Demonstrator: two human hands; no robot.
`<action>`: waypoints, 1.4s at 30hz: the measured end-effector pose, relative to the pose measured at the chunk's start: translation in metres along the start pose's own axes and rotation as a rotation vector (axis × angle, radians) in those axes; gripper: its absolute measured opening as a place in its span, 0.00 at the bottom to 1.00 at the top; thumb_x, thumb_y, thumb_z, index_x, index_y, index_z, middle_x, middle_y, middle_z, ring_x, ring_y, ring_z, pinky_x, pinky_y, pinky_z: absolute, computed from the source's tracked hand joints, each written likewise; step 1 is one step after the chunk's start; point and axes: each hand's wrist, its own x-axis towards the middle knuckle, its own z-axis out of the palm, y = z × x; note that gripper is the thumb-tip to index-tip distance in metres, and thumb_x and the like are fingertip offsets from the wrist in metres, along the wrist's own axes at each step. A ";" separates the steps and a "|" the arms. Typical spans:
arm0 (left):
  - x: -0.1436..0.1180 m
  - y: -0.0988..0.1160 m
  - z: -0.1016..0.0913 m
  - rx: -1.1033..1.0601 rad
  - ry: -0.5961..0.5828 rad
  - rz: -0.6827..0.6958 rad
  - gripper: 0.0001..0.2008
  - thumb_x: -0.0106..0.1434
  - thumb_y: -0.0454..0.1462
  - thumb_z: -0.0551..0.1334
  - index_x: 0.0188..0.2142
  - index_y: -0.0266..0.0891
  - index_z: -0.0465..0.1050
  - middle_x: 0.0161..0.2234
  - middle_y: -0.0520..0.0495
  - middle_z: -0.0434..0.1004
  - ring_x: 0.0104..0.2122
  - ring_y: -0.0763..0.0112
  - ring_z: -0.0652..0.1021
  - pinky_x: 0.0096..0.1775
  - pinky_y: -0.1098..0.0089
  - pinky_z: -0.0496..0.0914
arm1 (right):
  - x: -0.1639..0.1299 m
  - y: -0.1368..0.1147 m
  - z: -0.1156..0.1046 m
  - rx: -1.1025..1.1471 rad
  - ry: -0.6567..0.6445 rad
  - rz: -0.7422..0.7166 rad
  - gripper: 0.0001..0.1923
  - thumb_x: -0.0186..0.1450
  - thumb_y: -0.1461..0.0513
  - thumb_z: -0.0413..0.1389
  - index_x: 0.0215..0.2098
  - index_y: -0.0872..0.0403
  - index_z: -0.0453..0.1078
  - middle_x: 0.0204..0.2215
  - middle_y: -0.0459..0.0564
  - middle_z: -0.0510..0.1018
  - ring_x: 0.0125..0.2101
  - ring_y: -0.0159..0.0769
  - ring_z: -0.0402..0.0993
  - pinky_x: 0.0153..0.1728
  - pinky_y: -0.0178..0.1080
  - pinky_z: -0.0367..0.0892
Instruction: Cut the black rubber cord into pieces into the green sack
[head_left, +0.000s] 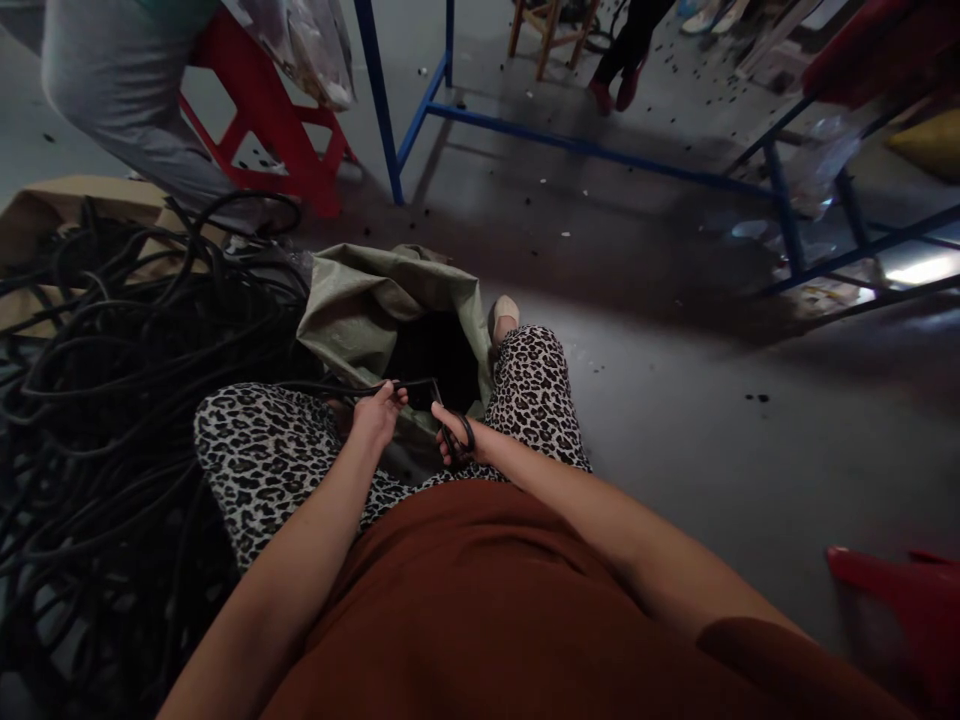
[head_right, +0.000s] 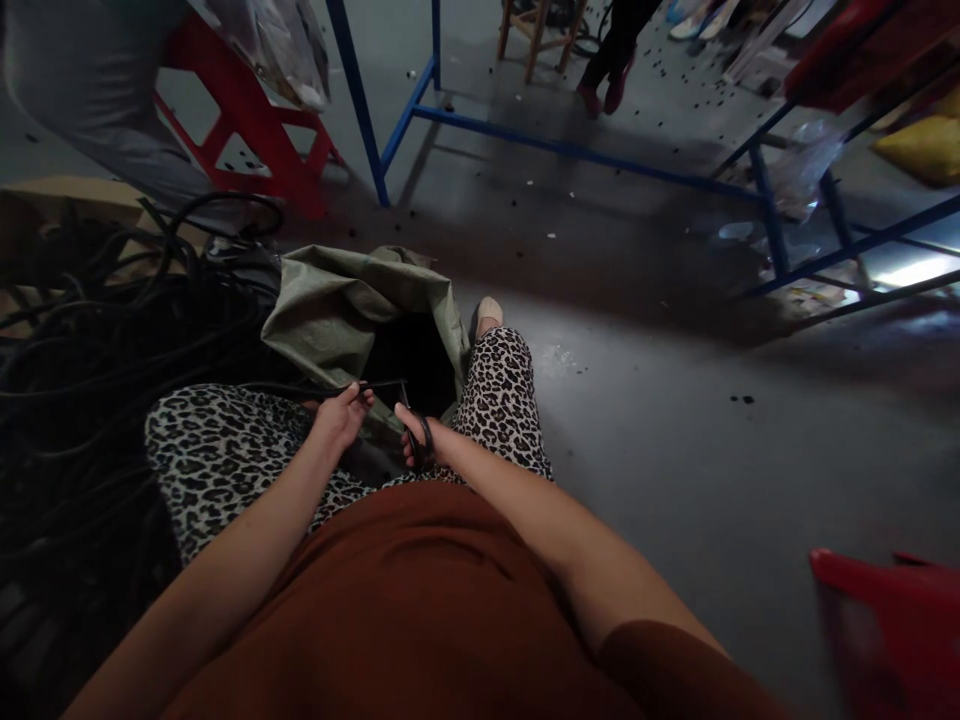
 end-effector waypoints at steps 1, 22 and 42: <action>0.000 0.000 0.000 -0.001 -0.005 -0.010 0.03 0.55 0.27 0.60 0.29 0.33 0.68 0.27 0.49 0.73 0.24 0.74 0.75 0.29 0.70 0.70 | 0.000 -0.001 0.000 -0.007 -0.002 0.000 0.34 0.64 0.37 0.38 0.28 0.58 0.63 0.15 0.46 0.68 0.11 0.30 0.66 0.10 0.28 0.56; -0.009 0.002 0.003 0.039 -0.037 -0.082 0.03 0.56 0.27 0.60 0.30 0.33 0.68 0.27 0.48 0.74 0.25 0.74 0.75 0.30 0.71 0.70 | 0.002 -0.005 0.000 0.052 -0.007 0.006 0.34 0.64 0.37 0.38 0.28 0.58 0.63 0.16 0.47 0.68 0.12 0.30 0.68 0.09 0.28 0.56; -0.002 -0.002 -0.001 0.079 0.074 -0.027 0.03 0.57 0.27 0.60 0.28 0.32 0.66 0.25 0.48 0.73 0.24 0.73 0.75 0.27 0.72 0.70 | 0.010 -0.001 0.003 0.021 0.217 -0.123 0.21 0.67 0.48 0.50 0.27 0.57 0.63 0.12 0.39 0.60 0.08 0.23 0.55 0.08 0.26 0.57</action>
